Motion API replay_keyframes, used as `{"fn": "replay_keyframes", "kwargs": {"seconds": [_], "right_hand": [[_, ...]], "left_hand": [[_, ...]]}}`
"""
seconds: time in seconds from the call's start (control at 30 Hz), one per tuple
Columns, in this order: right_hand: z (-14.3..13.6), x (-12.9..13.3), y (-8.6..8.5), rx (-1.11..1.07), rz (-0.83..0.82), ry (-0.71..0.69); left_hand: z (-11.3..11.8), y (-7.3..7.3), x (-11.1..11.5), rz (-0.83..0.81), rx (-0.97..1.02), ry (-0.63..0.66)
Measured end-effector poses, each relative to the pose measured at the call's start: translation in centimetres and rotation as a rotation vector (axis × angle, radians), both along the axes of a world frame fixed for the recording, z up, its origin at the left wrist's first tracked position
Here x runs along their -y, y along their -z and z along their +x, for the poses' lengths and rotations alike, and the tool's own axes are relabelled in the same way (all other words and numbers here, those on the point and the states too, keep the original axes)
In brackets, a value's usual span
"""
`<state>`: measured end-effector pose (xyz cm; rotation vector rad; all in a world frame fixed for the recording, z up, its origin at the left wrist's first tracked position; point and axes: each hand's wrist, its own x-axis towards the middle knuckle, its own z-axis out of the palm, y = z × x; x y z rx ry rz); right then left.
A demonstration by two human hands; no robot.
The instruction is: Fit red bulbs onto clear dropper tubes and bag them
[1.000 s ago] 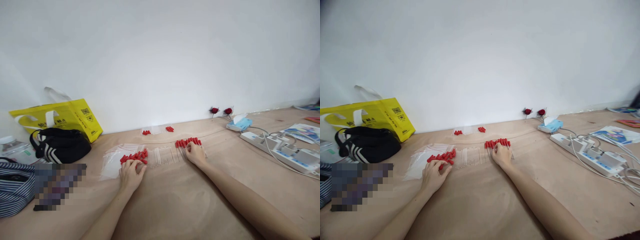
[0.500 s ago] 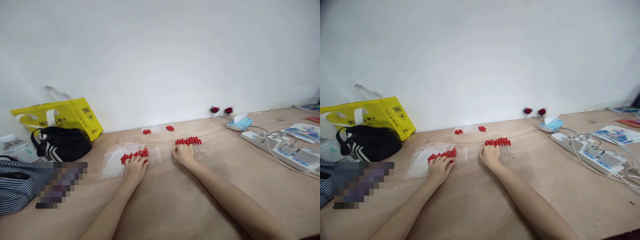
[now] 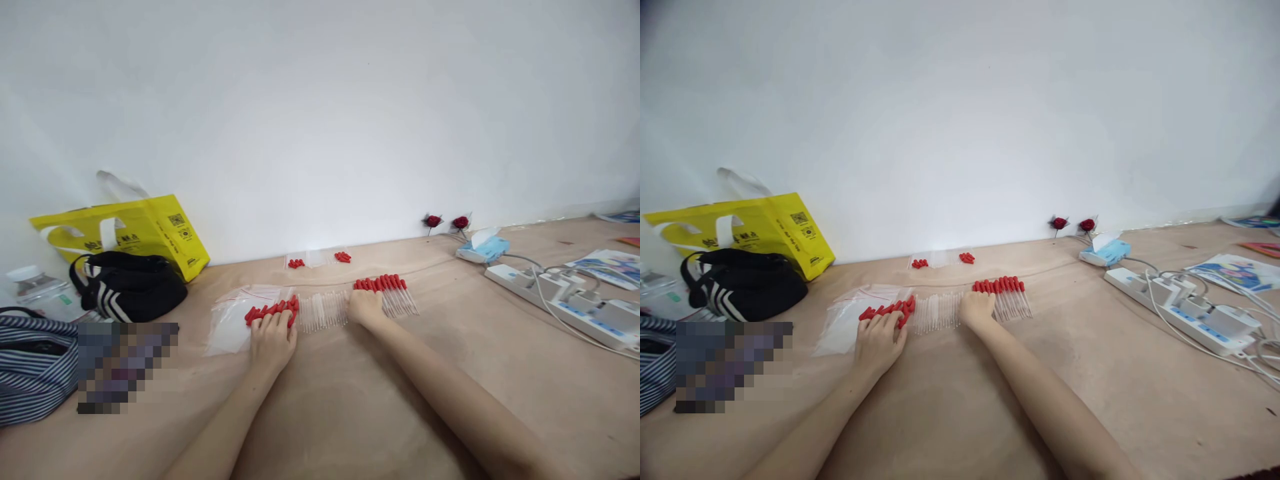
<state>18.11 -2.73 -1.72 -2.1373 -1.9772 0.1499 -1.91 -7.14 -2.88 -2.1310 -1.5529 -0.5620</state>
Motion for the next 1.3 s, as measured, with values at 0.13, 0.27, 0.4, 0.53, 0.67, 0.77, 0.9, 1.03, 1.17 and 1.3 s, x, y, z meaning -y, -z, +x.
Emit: {"fn": "replay_keyframes", "kwargs": {"seconds": [0.13,0.27,0.4,0.53,0.67,0.77,0.9,1.03,1.17,1.3], "right_hand": [[2.4,2.1,0.0,-0.02,0.086,-0.106],[5.4,5.0,1.7,-0.187,0.207,-0.374],[6.6,7.1,3.8,-0.249,0.358,-0.598],[6.1,8.2,4.3,-0.3,0.358,-0.72],[5.3,8.9,3.8,-0.37,0.321,-0.762],[5.1,9.1,3.5,-0.389,0.317,-0.76],[5.0,9.3,3.6,-0.407,0.33,-0.769],[4.7,9.5,3.6,-0.386,0.341,-0.776],[4.3,9.7,3.6,-0.382,0.335,-0.773],[4.4,9.8,3.4,-0.333,0.302,-0.789]], "left_hand": [[1.2,0.1,1.8,-0.057,0.166,0.356],[2.8,0.8,3.6,-0.384,0.273,0.585],[3.9,1.3,4.0,-0.474,0.378,0.54],[4.6,1.3,3.9,-0.51,0.457,0.484],[4.7,1.3,3.9,-0.498,0.528,0.49],[4.7,1.4,3.9,-0.539,0.619,0.472],[4.7,1.7,3.8,-0.709,0.85,0.474],[5.0,1.8,3.8,-0.785,1.043,0.489],[5.0,1.8,3.8,-0.782,1.088,0.467],[4.7,2.0,4.0,-0.75,0.992,0.484]]}}
